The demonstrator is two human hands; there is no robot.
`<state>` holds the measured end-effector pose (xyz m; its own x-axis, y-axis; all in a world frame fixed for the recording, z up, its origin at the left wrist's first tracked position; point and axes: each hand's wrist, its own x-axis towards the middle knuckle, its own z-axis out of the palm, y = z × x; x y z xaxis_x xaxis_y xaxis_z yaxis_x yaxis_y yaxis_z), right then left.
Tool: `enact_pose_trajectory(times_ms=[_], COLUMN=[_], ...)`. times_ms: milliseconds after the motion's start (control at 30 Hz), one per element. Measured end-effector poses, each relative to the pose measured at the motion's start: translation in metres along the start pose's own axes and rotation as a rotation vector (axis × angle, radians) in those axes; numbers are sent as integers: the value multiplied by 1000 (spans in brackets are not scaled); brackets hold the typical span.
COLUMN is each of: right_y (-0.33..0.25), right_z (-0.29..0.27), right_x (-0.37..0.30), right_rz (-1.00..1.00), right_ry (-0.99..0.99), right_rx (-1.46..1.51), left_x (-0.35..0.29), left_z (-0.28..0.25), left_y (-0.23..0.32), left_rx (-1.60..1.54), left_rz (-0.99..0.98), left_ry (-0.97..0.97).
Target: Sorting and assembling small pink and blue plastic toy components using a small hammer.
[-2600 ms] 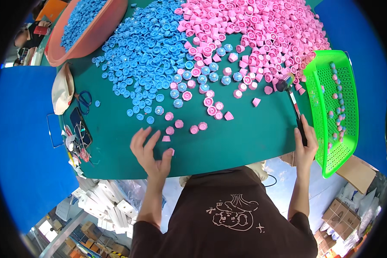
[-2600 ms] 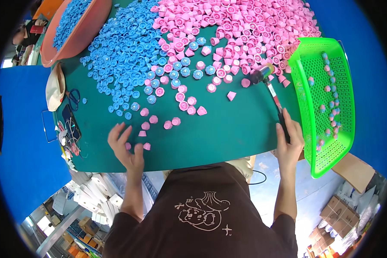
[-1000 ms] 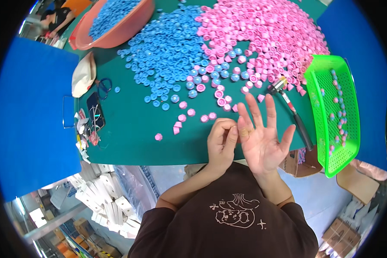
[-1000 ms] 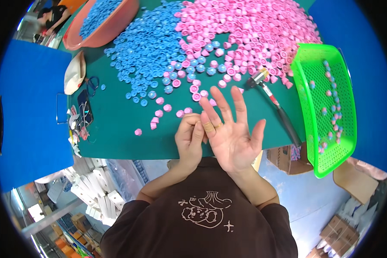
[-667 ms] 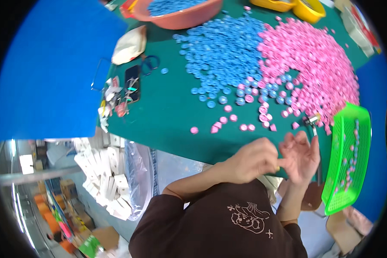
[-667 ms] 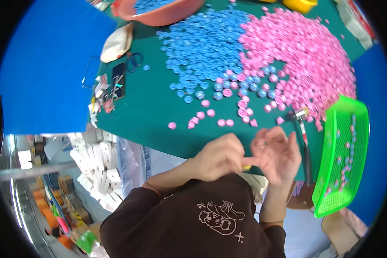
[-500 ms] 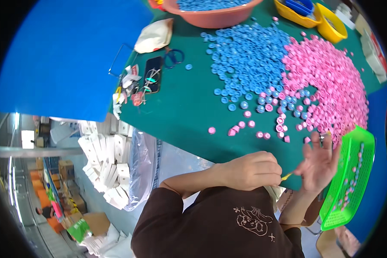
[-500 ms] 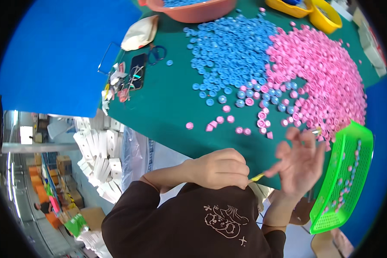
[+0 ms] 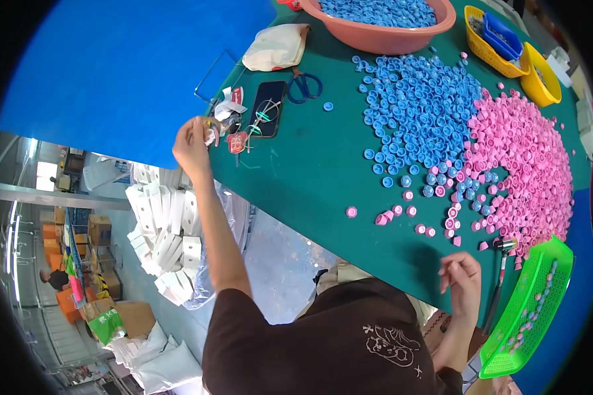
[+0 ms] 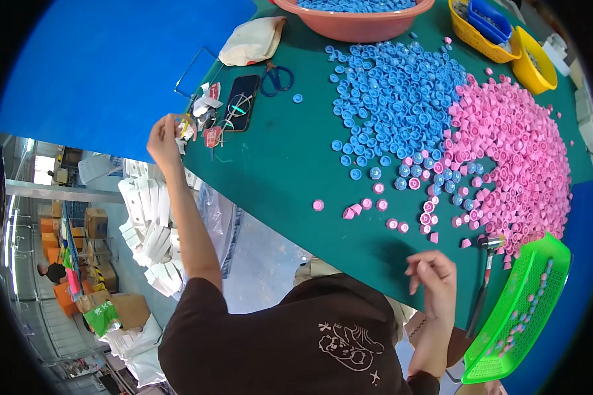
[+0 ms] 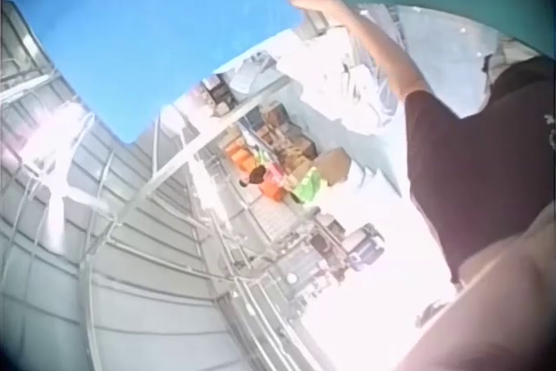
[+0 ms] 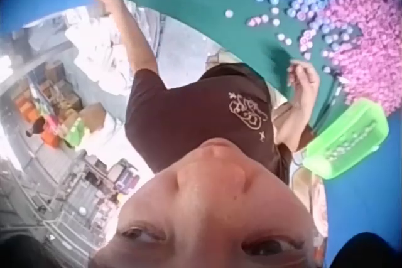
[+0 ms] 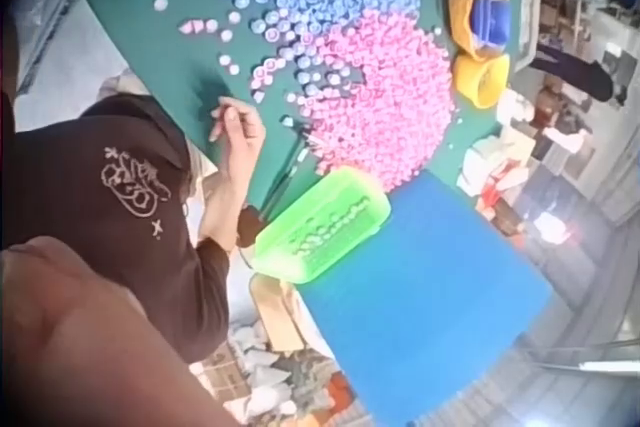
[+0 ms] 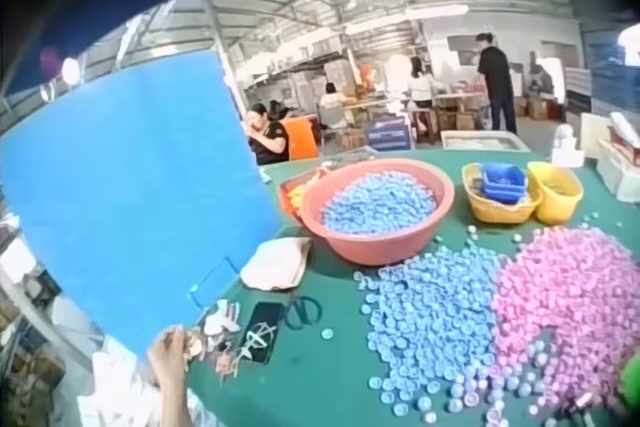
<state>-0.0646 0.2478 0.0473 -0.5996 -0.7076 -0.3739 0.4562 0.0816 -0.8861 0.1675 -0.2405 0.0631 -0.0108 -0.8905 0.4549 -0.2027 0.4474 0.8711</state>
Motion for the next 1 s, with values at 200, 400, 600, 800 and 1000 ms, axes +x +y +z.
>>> enact_pose_trajectory(times_ms=[200, 400, 600, 800, 1000], right_y=[-8, -22, -16, -11, 6], right_z=[-1, -13, -37, -39, -23], right_x=[16, 11, 6, 10, 21], right_rz=[-94, -257, -260, -240, -335], right_ry=[181, 349, 482, 454, 475], right_rx=[38, -124, -118, -142, -886], left_x=[65, 97, 119, 142, 104], left_z=[34, 33, 10, -3, 6], left_y=[-71, -128, -149, -158, -94], left_rx=[441, 907, 911, 783, 703], left_rz=[329, 923, 673, 283, 326], left_ry=[-149, -501, -752, -840, -453])
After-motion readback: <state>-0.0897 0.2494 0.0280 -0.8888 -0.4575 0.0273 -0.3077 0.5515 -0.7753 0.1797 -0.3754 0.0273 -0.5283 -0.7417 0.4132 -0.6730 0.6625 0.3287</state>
